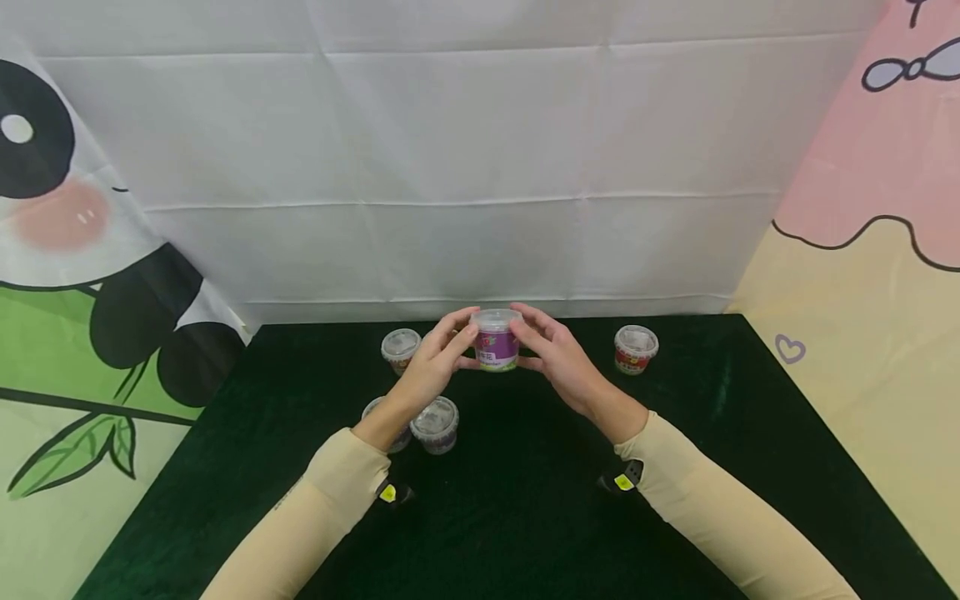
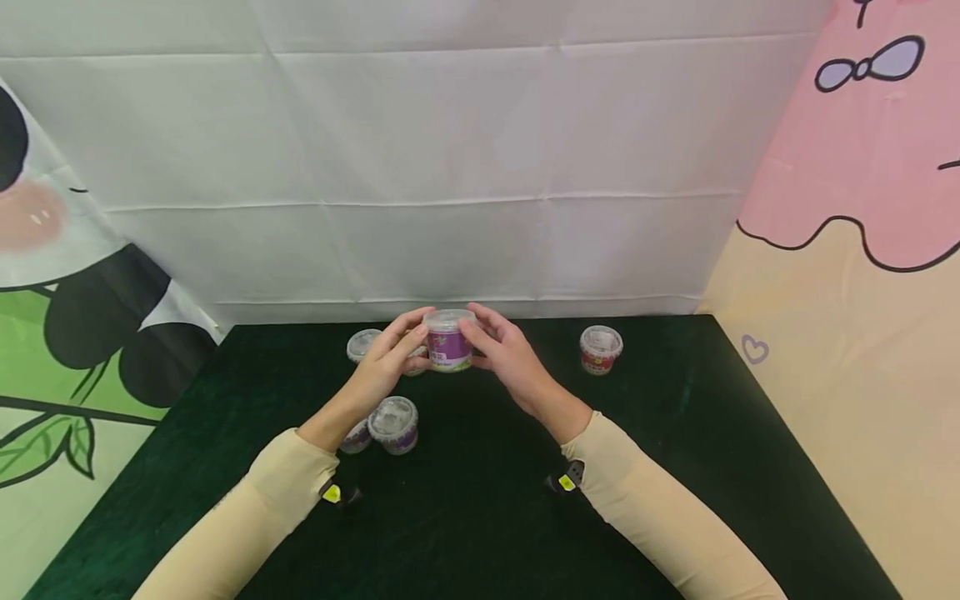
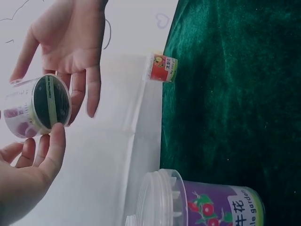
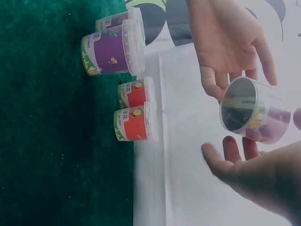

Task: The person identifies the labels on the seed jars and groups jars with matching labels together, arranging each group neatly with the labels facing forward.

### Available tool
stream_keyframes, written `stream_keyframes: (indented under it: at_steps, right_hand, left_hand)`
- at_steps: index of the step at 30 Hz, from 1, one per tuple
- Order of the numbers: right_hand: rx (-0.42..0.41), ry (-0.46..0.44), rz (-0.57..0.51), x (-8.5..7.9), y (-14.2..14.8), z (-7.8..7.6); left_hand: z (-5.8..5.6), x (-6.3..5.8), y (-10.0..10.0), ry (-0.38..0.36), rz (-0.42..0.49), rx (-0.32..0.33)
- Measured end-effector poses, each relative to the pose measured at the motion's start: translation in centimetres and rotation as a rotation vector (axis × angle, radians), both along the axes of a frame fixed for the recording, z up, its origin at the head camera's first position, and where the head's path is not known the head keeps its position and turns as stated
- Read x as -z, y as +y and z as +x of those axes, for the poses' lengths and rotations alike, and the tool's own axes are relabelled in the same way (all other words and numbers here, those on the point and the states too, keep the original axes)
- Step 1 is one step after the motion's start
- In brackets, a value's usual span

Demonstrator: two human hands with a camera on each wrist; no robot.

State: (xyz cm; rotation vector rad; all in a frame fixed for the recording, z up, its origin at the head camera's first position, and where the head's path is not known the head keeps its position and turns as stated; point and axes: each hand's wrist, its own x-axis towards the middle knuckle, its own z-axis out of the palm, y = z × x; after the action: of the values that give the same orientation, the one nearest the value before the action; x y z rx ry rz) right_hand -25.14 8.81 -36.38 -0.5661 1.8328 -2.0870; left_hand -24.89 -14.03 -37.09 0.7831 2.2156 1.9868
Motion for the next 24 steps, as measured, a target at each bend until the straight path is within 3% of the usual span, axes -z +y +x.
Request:
stream_keyframes:
  at_steps: [10, 17, 24]
  right_hand:
    - [-0.029, 0.042, 0.056, 0.21, 0.21, -0.16]
    - [-0.036, 0.05, 0.038, 0.24, 0.32, -0.19]
    - [-0.026, 0.054, 0.028, 0.17, 0.23, -0.15]
  left_hand:
    - [0.13, 0.13, -0.02, 0.035, -0.087, -0.079]
    - [0.22, 0.04, -0.2, 0.0, -0.009, -0.065]
    - [0.24, -0.03, -0.28, -0.01, -0.01, -0.058]
